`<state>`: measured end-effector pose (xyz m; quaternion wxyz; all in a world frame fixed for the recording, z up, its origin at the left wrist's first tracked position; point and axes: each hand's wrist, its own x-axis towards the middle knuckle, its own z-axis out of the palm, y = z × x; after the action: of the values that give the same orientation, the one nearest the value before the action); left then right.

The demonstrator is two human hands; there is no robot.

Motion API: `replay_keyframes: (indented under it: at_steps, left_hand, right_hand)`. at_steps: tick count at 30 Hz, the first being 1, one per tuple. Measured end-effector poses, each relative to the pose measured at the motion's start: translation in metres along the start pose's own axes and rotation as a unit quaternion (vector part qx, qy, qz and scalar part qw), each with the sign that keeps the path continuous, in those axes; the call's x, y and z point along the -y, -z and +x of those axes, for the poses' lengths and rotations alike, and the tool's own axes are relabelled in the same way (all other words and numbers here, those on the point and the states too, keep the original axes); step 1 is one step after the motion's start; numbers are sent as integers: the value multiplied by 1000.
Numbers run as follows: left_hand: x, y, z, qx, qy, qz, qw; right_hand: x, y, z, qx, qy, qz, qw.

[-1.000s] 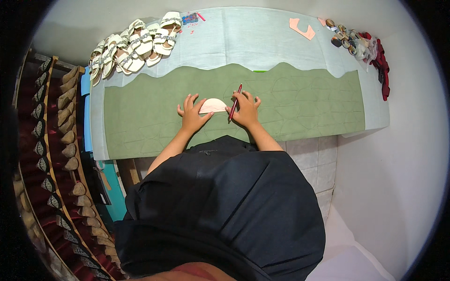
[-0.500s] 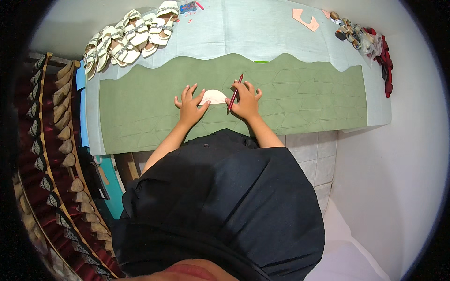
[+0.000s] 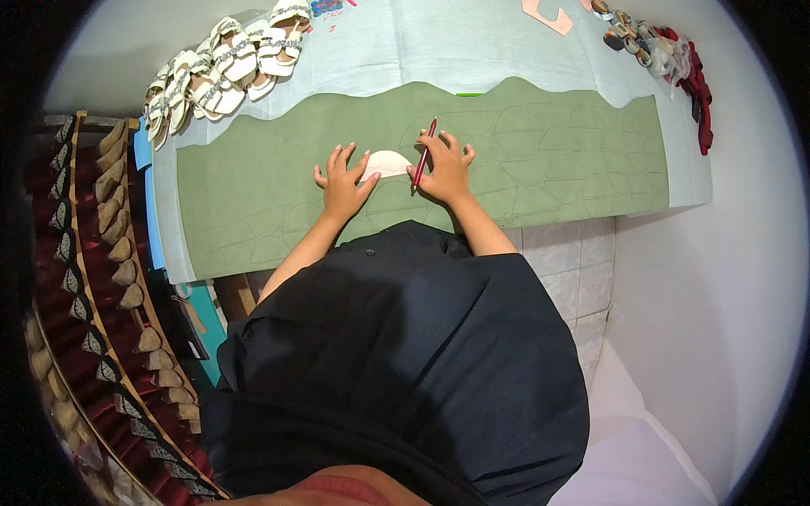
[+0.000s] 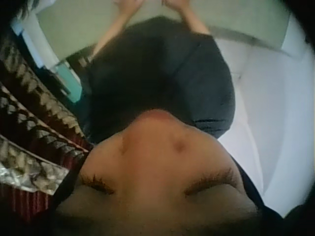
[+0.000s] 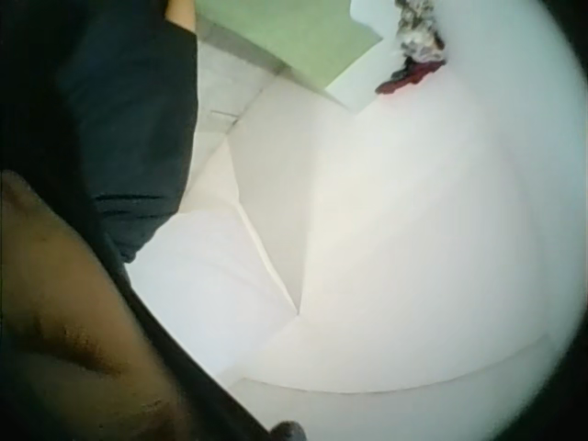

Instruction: The person uses a red pen to trace the outline of a white curved template onto a large piece of green fabric laid out on a table. The person repeatedly repositions the template and traces its shape multiple times across the fabric surface.

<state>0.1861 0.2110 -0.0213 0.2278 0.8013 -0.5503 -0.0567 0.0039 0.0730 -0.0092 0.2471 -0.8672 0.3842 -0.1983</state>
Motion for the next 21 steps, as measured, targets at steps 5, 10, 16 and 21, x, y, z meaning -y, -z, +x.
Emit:
replay_keyframes:
  at_steps: [5, 10, 16, 21]
  left_hand:
    - [5, -3, 0, -6, 2, -13, 1000]
    - [6, -4, -1, -11, 9, -21, 1000]
    - [8, -4, -2, -18, 13, -28, 999]
    - [8, -4, -2, -18, 14, -22, 999]
  right_hand:
    - [-2, -3, 1, 3, -20, -8, 1000]
    - [-3, -3, 1, 3, -19, -7, 1000]
    - [-1, -2, 1, 4, -20, 1, 1000]
    - [-6, -5, 0, -2, -21, 5, 1000]
